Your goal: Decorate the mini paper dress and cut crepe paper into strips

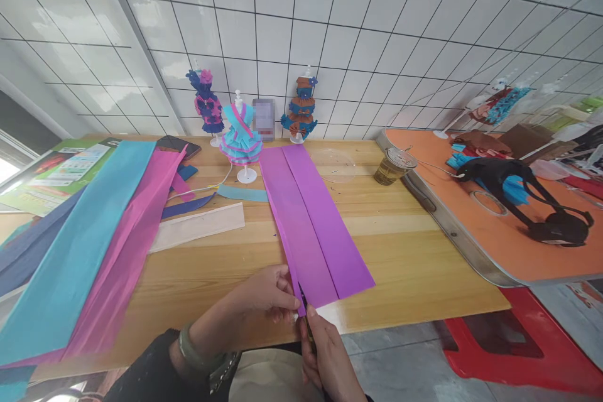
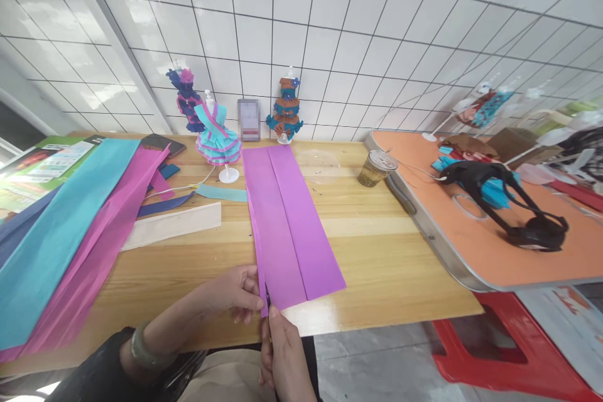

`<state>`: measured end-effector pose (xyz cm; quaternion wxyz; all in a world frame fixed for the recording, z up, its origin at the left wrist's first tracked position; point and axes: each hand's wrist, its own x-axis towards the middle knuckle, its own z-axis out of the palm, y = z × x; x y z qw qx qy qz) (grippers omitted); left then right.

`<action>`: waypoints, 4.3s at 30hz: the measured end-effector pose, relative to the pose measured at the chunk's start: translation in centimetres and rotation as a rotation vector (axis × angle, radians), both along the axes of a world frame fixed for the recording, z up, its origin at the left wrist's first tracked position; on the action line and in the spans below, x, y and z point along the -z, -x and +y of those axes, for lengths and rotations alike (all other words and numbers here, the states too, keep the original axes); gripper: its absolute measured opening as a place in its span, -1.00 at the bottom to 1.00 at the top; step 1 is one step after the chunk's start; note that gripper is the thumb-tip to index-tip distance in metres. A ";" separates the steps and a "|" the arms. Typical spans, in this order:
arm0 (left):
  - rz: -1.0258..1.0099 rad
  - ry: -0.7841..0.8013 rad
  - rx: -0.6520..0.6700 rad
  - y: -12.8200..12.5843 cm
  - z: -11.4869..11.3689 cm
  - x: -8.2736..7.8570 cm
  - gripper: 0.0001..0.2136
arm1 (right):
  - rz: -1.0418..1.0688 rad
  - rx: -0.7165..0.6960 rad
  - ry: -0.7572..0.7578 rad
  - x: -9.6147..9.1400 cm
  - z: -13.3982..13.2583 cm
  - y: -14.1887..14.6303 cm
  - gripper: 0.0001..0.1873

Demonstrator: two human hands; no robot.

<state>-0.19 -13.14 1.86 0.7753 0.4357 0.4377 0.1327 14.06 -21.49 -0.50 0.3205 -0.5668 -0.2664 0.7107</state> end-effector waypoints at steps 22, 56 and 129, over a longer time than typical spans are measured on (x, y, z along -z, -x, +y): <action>-0.017 -0.054 -0.141 0.1 0.6 0.2 -0.79 | 0.068 -0.059 0.012 -0.2 0.7 -0.1 -0.33; -0.017 -0.037 -0.128 0.1 0.6 -0.3 -0.80 | 0.055 -0.058 -0.024 -0.7 2.1 0.5 -0.39; -0.066 0.052 -0.296 1.0 2.5 0.3 -0.69 | -0.009 -0.102 -0.117 -1.7 4.0 1.0 -0.39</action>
